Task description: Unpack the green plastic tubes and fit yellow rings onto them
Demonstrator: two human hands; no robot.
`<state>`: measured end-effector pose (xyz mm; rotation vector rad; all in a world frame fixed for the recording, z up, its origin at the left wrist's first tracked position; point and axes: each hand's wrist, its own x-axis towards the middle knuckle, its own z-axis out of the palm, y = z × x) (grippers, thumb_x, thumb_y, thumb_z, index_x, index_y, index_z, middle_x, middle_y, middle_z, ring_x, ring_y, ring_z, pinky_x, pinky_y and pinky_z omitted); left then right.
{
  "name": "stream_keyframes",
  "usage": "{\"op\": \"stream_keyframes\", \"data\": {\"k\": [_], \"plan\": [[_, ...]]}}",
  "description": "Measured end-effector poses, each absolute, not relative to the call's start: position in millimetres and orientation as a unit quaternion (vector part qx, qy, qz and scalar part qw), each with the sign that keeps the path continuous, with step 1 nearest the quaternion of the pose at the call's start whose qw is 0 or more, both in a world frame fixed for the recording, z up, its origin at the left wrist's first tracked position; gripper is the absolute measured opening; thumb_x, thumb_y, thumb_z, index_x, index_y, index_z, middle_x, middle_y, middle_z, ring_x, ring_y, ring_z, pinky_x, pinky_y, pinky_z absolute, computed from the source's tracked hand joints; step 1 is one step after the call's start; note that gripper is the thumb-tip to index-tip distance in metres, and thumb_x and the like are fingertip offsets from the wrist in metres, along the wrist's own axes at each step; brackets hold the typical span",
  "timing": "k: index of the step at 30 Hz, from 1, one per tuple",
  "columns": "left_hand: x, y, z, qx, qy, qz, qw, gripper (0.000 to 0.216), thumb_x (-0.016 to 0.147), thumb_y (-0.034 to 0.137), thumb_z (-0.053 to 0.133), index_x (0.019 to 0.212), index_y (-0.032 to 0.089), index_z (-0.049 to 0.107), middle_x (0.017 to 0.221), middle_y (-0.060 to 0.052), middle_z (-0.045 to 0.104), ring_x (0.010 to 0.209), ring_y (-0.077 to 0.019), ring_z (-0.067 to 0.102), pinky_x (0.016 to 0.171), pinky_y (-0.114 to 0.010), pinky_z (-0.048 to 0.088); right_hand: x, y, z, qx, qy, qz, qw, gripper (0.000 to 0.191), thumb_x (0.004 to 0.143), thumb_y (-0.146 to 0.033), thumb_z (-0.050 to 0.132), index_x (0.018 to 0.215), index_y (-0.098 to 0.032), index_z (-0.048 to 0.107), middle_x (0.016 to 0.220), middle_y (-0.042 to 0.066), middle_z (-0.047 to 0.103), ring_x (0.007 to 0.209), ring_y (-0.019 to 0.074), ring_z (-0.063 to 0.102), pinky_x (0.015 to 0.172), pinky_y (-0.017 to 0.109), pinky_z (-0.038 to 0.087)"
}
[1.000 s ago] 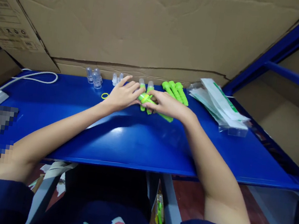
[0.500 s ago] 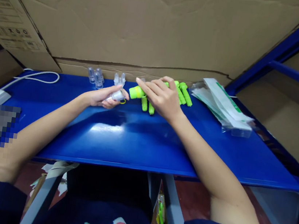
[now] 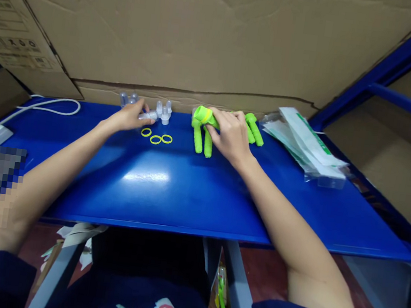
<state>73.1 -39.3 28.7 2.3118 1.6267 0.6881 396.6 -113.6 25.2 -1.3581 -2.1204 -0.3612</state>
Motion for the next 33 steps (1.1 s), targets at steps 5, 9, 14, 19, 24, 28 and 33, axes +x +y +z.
{"op": "stream_keyframes", "data": {"k": [5,9,14,19,24,28,33], "plan": [[84.5,-27.7,42.4,0.799,0.559,0.217,0.05,0.029,0.073,0.027,0.09,0.091,0.014,0.072,0.091,-0.012,0.073,0.103,-0.0313,0.069,0.099,-0.045,0.054,393.3,-116.7,26.3,-0.509,-0.804,-0.149,0.269,0.045,0.099,-0.029,0.048,0.14,-0.017,0.063,0.12,0.017,0.075,0.112,0.0356,0.067,0.098,0.048,0.04],[94.6,-23.2,42.2,0.774,0.582,0.245,0.051,0.032,0.076,0.023,0.087,0.102,0.01,0.073,0.097,-0.014,0.073,0.104,-0.031,0.069,0.102,-0.044,0.052,393.3,-115.5,23.6,-0.497,-0.81,-0.159,0.267,0.044,0.1,-0.028,0.046,0.139,-0.016,0.062,0.116,0.017,0.075,0.11,0.0348,0.066,0.096,0.046,0.04],[91.0,-23.9,30.3,0.764,0.55,0.336,0.04,0.034,0.084,0.024,0.08,0.114,0.012,0.071,0.113,-0.014,0.074,0.111,-0.0288,0.067,0.105,-0.045,0.052,393.4,-114.3,21.3,-0.485,-0.814,-0.163,0.274,0.043,0.099,-0.027,0.048,0.137,-0.016,0.063,0.114,0.017,0.076,0.108,0.0346,0.066,0.095,0.047,0.039],[82.0,-31.2,30.1,0.742,0.516,0.429,0.01,0.038,0.094,0.045,0.071,0.123,0.02,0.066,0.122,-0.014,0.071,0.115,-0.0305,0.066,0.104,-0.047,0.052,393.6,-115.9,21.8,-0.482,-0.819,-0.167,0.264,0.042,0.1,-0.028,0.047,0.137,-0.017,0.063,0.114,0.016,0.076,0.107,0.0334,0.067,0.095,0.046,0.04],[48.8,-46.8,40.5,0.732,0.493,0.47,-0.034,0.056,0.096,0.07,0.059,0.125,0.023,0.063,0.126,-0.012,0.068,0.12,-0.0311,0.063,0.101,-0.047,0.053,393.1,-115.4,20.5,-0.487,-0.819,-0.159,0.259,0.044,0.1,-0.028,0.047,0.139,-0.017,0.062,0.116,0.016,0.076,0.11,0.0344,0.066,0.097,0.048,0.04],[9.2,-51.8,40.1,0.781,0.487,0.389,-0.046,0.054,0.089,0.075,0.062,0.112,0.026,0.065,0.109,-0.003,0.073,0.108,-0.0254,0.066,0.096,-0.046,0.055,391.2,-114.1,18.5,-0.482,-0.826,-0.146,0.252,0.046,0.1,-0.028,0.047,0.141,-0.016,0.062,0.121,0.017,0.075,0.111,0.0355,0.067,0.098,0.049,0.04],[-12.7,-44.8,21.3,0.818,0.491,0.301,-0.017,0.051,0.088,0.069,0.068,0.112,0.024,0.065,0.115,-0.009,0.072,0.109,-0.029,0.068,0.102,-0.047,0.053,388.6,-115.2,17.5,-0.474,-0.833,-0.151,0.243,0.046,0.102,-0.029,0.047,0.143,-0.013,0.062,0.119,0.018,0.075,0.109,0.0346,0.068,0.096,0.046,0.043]]}}
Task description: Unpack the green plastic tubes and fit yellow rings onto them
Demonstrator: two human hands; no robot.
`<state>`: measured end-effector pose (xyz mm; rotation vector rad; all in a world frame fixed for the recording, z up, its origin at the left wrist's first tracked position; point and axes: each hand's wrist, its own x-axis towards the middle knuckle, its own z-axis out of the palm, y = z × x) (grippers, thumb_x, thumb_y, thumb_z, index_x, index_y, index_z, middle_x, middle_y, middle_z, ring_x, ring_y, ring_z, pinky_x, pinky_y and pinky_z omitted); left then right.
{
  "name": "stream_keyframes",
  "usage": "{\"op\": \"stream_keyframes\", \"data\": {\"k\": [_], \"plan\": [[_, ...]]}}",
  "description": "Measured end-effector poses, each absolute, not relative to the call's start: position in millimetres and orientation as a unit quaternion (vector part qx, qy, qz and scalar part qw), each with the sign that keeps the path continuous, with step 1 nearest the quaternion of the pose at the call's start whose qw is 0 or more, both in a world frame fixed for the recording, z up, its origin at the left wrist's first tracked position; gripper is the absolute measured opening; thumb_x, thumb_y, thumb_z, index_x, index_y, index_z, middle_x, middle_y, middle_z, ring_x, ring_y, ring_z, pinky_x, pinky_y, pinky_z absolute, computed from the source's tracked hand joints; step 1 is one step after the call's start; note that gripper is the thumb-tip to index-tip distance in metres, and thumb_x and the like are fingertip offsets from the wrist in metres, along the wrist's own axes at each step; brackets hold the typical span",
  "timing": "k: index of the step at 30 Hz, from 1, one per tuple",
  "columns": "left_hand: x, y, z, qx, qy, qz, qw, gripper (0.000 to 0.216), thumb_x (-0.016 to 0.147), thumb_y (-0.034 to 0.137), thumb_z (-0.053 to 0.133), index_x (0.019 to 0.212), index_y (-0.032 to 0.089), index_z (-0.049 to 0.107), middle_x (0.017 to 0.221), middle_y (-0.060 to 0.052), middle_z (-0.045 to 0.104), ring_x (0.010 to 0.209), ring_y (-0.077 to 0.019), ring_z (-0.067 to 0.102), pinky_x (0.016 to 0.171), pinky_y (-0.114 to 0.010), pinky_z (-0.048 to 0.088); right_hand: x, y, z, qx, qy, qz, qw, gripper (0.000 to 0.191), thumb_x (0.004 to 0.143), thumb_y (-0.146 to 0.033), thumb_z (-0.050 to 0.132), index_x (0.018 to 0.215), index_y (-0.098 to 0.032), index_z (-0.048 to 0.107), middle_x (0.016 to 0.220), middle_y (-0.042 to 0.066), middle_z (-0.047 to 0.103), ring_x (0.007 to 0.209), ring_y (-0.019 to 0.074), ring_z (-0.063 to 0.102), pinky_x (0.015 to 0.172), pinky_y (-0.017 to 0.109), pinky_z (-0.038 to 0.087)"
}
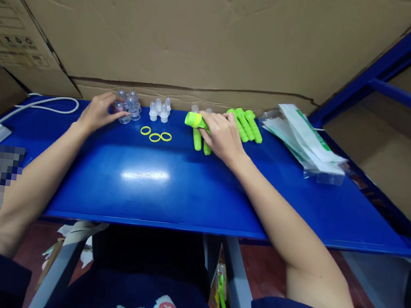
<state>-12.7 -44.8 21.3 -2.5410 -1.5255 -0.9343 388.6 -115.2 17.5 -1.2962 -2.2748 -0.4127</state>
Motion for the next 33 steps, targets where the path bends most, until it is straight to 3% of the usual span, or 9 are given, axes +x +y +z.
{"op": "stream_keyframes", "data": {"k": [4,6,8,10,12,16,20,25,33], "plan": [[-12.0,-34.1,7.8,-0.761,-0.544,-0.354,0.019,0.084,0.08,0.085,0.068,0.132,0.02,0.053,0.139,-0.012,0.058,0.101,-0.025,0.067,0.104,-0.052,0.054,384.6,-118.4,18.4,-0.488,-0.83,-0.166,0.214,0.052,0.104,-0.034,0.053,0.154,-0.019,0.055,0.111,0.014,0.075,0.101,0.032,0.069,0.084,0.04,0.048],[-8.9,-32.8,9.6,-0.733,-0.573,-0.362,0.049,0.107,0.063,0.095,0.07,0.136,0.019,0.049,0.146,-0.013,0.048,0.106,-0.0295,0.065,0.103,-0.057,0.054,381.1,-120.7,18.9,-0.493,-0.829,-0.178,0.195,0.055,0.105,-0.038,0.055,0.156,-0.02,0.053,0.111,0.015,0.074,0.099,0.0308,0.069,0.079,0.037,0.049],[-0.5,-37.9,17.3,-0.729,-0.568,-0.372,0.083,0.113,0.058,0.1,0.067,0.136,0.02,0.05,0.144,-0.012,0.046,0.12,-0.037,0.059,0.107,-0.06,0.05,376.1,-124.2,18.8,-0.486,-0.834,-0.184,0.188,0.056,0.105,-0.042,0.055,0.155,-0.017,0.054,0.116,0.017,0.074,0.102,0.0312,0.07,0.078,0.036,0.052],[17.4,-50.3,27.1,-0.755,-0.519,-0.391,0.089,0.096,0.077,0.096,0.057,0.136,0.02,0.052,0.142,-0.01,0.051,0.129,-0.0356,0.055,0.11,-0.056,0.048,369.5,-129.6,18.1,-0.472,-0.843,-0.172,0.191,0.056,0.105,-0.045,0.055,0.151,-0.014,0.057,0.123,0.02,0.073,0.108,0.0328,0.07,0.08,0.038,0.055],[44.5,-68.2,34.3,-0.809,-0.449,-0.374,0.063,0.084,0.086,0.087,0.059,0.135,0.019,0.056,0.139,-0.012,0.058,0.131,-0.0343,0.055,0.112,-0.053,0.047,361.7,-136.4,16.9,-0.461,-0.853,-0.143,0.198,0.054,0.106,-0.046,0.053,0.149,-0.014,0.057,0.131,0.021,0.072,0.115,0.034,0.069,0.085,0.041,0.058],[100.0,-101.8,31.7,-0.918,-0.263,-0.293,-0.047,0.076,0.09,0.067,0.07,0.146,0.018,0.058,0.143,-0.016,0.065,0.134,-0.0317,0.062,0.112,-0.045,0.051,347.9,-148.5,14.0,-0.445,-0.867,-0.098,0.2,0.05,0.108,-0.04,0.05,0.15,-0.013,0.054,0.14,0.021,0.069,0.124,0.0344,0.068,0.091,0.043,0.06],[116.7,-113.6,20.7,-0.913,-0.21,-0.342,-0.08,0.048,0.098,0.045,0.071,0.139,0.02,0.068,0.133,-0.012,0.076,0.123,-0.0231,0.073,0.108,-0.037,0.056,343.1,-150.7,13.0,-0.446,-0.869,-0.107,0.187,0.041,0.11,-0.038,0.046,0.136,-0.012,0.062,0.129,0.022,0.073,0.119,0.0358,0.07,0.088,0.043,0.059],[108.0,-115.8,20.5,-0.883,-0.245,-0.396,-0.061,0.045,0.086,0.046,0.084,0.122,0.02,0.079,0.116,-0.009,0.083,0.104,-0.0214,0.08,0.097,-0.031,0.062,342.4,-147.6,15.7,-0.426,-0.876,-0.13,0.184,0.041,0.112,-0.042,0.038,0.121,-0.015,0.068,0.119,0.019,0.076,0.111,0.0317,0.072,0.084,0.039,0.057],[112.6,-120.5,18.5,-0.845,-0.228,-0.484,-0.003,0.051,0.083,0.063,0.08,0.106,0.018,0.082,0.1,-0.007,0.085,0.088,-0.0185,0.081,0.083,-0.027,0.062,345.6,-143.6,13.6,-0.413,-0.874,-0.171,0.193,0.043,0.112,-0.046,0.04,0.118,-0.014,0.068,0.109,0.016,0.077,0.104,0.0274,0.072,0.08,0.034,0.053]]}}
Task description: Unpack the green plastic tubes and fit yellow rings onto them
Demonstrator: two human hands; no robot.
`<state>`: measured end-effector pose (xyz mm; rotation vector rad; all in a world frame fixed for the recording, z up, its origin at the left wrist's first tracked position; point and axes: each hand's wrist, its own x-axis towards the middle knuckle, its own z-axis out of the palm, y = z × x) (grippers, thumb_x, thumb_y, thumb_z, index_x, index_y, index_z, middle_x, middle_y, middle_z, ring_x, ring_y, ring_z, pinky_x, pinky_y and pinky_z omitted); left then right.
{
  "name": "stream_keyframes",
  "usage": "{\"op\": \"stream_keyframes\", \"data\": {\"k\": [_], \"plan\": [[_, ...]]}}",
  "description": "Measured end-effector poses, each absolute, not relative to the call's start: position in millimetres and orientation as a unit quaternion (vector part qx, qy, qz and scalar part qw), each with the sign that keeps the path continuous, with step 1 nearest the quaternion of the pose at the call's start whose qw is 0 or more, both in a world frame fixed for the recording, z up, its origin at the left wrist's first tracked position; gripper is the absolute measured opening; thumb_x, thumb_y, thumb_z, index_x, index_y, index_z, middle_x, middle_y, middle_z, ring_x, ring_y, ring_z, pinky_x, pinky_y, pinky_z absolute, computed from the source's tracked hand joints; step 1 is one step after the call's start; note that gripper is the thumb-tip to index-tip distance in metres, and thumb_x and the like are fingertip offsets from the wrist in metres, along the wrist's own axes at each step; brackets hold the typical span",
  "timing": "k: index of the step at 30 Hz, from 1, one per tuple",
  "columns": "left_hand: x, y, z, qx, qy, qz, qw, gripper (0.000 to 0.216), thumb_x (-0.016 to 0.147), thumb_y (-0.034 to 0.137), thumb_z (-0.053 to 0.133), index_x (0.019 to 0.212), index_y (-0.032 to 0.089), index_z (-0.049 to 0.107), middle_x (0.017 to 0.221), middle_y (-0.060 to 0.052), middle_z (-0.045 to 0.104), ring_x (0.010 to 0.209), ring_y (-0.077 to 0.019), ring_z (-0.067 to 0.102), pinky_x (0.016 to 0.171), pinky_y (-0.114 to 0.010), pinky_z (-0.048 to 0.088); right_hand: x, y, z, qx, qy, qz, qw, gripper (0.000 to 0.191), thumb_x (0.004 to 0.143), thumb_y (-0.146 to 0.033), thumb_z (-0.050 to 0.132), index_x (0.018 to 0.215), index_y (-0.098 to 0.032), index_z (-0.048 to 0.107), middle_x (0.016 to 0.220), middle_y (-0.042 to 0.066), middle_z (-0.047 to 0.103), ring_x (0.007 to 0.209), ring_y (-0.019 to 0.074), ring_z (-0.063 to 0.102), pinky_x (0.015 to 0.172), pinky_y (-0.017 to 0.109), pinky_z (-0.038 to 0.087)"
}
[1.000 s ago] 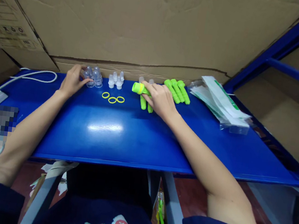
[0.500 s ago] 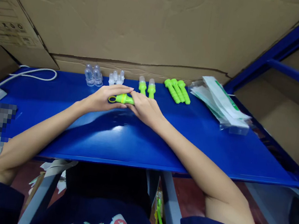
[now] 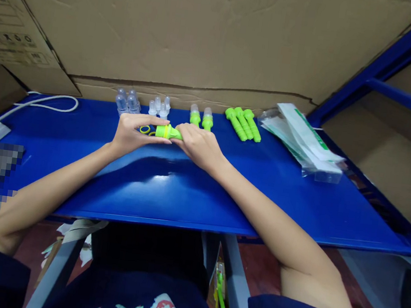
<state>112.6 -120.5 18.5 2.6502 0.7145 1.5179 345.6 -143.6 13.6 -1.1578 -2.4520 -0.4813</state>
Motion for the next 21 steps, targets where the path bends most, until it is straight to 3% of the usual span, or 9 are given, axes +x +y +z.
{"op": "stream_keyframes", "data": {"k": [4,9,13,16,21], "plan": [[113.3,-118.0,20.3,0.843,0.233,0.485,0.011,0.058,0.081,0.071,0.076,0.098,0.016,0.078,0.092,-0.006,0.083,0.077,-0.0155,0.076,0.075,-0.026,0.058,347.9,-140.1,8.8,-0.394,-0.88,-0.165,0.208,0.048,0.113,-0.048,0.036,0.114,-0.013,0.067,0.109,0.017,0.076,0.103,0.0282,0.072,0.073,0.032,0.049],[110.1,-117.1,27.2,0.882,0.223,0.415,0.021,0.065,0.085,0.081,0.064,0.09,0.017,0.071,0.085,-0.005,0.077,0.077,-0.0166,0.07,0.076,-0.029,0.052,347.0,-141.2,8.3,-0.382,-0.892,-0.154,0.187,0.039,0.113,-0.042,0.04,0.111,-0.013,0.067,0.103,0.015,0.076,0.096,0.026,0.071,0.069,0.03,0.041],[103.0,-120.8,40.3,0.914,0.235,0.33,0.037,0.059,0.107,0.064,0.037,0.09,0.018,0.071,0.088,-0.007,0.076,0.087,-0.0195,0.069,0.088,-0.035,0.048,348.9,-139.8,8.7,-0.364,-0.906,-0.135,0.171,0.036,0.112,-0.041,0.043,0.108,-0.014,0.066,0.097,0.013,0.075,0.091,0.024,0.068,0.069,0.03,0.037],[96.1,-120.5,50.9,0.926,0.247,0.272,0.081,0.047,0.106,0.055,0.046,0.093,0.018,0.073,0.089,-0.005,0.077,0.086,-0.0192,0.069,0.09,-0.035,0.047,350.9,-137.3,7.2,-0.348,-0.918,-0.099,0.164,0.033,0.111,-0.041,0.046,0.112,-0.015,0.066,0.101,0.013,0.075,0.093,0.0239,0.068,0.07,0.029,0.038],[86.1,-114.4,61.8,0.909,0.256,0.214,0.25,0.034,0.093,0.05,0.068,0.09,0.017,0.077,0.088,-0.004,0.079,0.081,-0.0165,0.07,0.077,-0.027,0.05,347.6,-137.0,4.3,-0.3,-0.939,-0.065,0.154,0.035,0.111,-0.042,0.046,0.115,-0.013,0.065,0.103,0.014,0.076,0.096,0.0249,0.07,0.074,0.03,0.042]]}}
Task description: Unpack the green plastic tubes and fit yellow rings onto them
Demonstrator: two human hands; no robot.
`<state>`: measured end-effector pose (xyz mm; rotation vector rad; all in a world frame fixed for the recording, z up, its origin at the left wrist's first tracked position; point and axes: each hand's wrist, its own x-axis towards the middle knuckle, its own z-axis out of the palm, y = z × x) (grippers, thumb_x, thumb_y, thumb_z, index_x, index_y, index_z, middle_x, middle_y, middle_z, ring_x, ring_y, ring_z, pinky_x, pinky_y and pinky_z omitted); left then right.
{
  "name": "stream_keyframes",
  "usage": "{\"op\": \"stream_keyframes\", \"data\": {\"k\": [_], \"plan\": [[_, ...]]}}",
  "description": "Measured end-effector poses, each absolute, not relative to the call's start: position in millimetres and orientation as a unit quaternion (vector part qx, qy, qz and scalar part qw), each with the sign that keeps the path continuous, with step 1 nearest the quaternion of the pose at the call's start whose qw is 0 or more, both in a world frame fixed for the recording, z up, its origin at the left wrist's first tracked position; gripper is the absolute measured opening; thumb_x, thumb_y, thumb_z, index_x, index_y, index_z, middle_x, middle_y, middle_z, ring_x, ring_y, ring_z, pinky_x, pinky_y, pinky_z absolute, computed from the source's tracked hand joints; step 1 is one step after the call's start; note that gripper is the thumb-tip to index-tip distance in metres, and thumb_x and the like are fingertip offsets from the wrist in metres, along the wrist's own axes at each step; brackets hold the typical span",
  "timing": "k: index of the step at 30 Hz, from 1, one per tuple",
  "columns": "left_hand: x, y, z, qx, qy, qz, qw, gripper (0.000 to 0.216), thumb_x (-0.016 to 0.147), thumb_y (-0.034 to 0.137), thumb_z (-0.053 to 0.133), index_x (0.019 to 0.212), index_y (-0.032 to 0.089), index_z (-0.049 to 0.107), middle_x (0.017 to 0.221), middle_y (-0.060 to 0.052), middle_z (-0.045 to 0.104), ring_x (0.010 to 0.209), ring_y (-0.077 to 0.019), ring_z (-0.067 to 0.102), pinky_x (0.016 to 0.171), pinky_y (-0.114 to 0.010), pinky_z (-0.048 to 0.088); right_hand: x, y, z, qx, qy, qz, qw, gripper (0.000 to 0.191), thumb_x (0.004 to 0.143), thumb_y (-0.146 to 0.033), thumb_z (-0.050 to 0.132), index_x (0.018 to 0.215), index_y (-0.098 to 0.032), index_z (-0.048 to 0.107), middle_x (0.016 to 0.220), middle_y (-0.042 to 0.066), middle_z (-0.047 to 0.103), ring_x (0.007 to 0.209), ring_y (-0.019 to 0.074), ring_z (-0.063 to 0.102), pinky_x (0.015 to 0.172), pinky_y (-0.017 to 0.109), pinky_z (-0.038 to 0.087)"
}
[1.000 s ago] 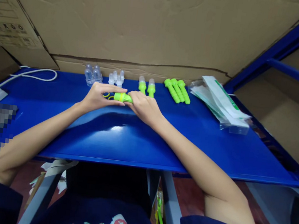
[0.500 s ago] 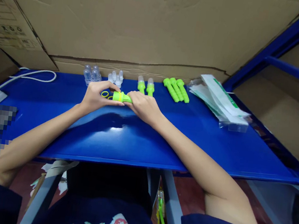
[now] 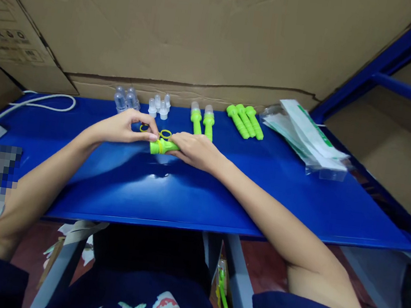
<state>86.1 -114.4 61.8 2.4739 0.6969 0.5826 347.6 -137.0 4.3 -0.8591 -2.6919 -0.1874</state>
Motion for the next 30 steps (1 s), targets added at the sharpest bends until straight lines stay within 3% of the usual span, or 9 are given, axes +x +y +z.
{"op": "stream_keyframes", "data": {"k": [7,16,19,24,30], "plan": [[86.3,-117.1,62.4,0.886,0.262,0.211,0.319,0.032,0.086,0.049,0.075,0.082,0.017,0.078,0.082,-0.003,0.078,0.08,-0.0158,0.069,0.081,-0.027,0.053,343.6,-143.4,6.7,-0.269,-0.949,-0.04,0.157,0.035,0.11,-0.044,0.047,0.114,-0.014,0.065,0.101,0.013,0.075,0.093,0.0237,0.07,0.074,0.03,0.044],[91.0,-124.8,58.0,0.889,0.234,0.17,0.354,0.05,0.098,0.064,0.056,0.089,0.016,0.065,0.085,-0.003,0.065,0.077,-0.0139,0.057,0.074,-0.025,0.047,344.0,-150.0,7.9,-0.223,-0.95,-0.054,0.212,0.051,0.113,-0.051,0.034,0.113,-0.012,0.066,0.091,0.013,0.074,0.083,0.0232,0.069,0.069,0.031,0.043],[89.9,-125.5,56.9,0.893,0.223,0.163,0.354,0.055,0.099,0.069,0.051,0.091,0.017,0.064,0.091,-0.005,0.064,0.086,-0.0156,0.058,0.083,-0.028,0.049,344.8,-151.1,8.3,-0.212,-0.952,-0.061,0.211,0.055,0.113,-0.052,0.03,0.115,-0.011,0.066,0.09,0.013,0.073,0.082,0.023,0.068,0.069,0.031,0.043],[87.6,-125.5,55.1,0.893,0.197,0.179,0.364,0.055,0.097,0.071,0.056,0.094,0.018,0.066,0.12,-0.012,0.066,0.116,-0.0212,0.062,0.106,-0.033,0.048,347.9,-151.0,9.8,-0.235,-0.953,-0.051,0.185,0.047,0.112,-0.048,0.037,0.112,-0.013,0.067,0.09,0.012,0.073,0.082,0.0226,0.067,0.068,0.03,0.041],[86.7,-122.2,54.5,0.887,0.193,0.141,0.395,0.056,0.091,0.076,0.061,0.09,0.02,0.07,0.123,-0.011,0.069,0.11,-0.0223,0.067,0.096,-0.033,0.055,343.6,-155.3,12.5,-0.219,-0.956,-0.042,0.189,0.045,0.11,-0.05,0.042,0.11,-0.013,0.068,0.093,0.013,0.074,0.085,0.0232,0.069,0.071,0.031,0.043]]}}
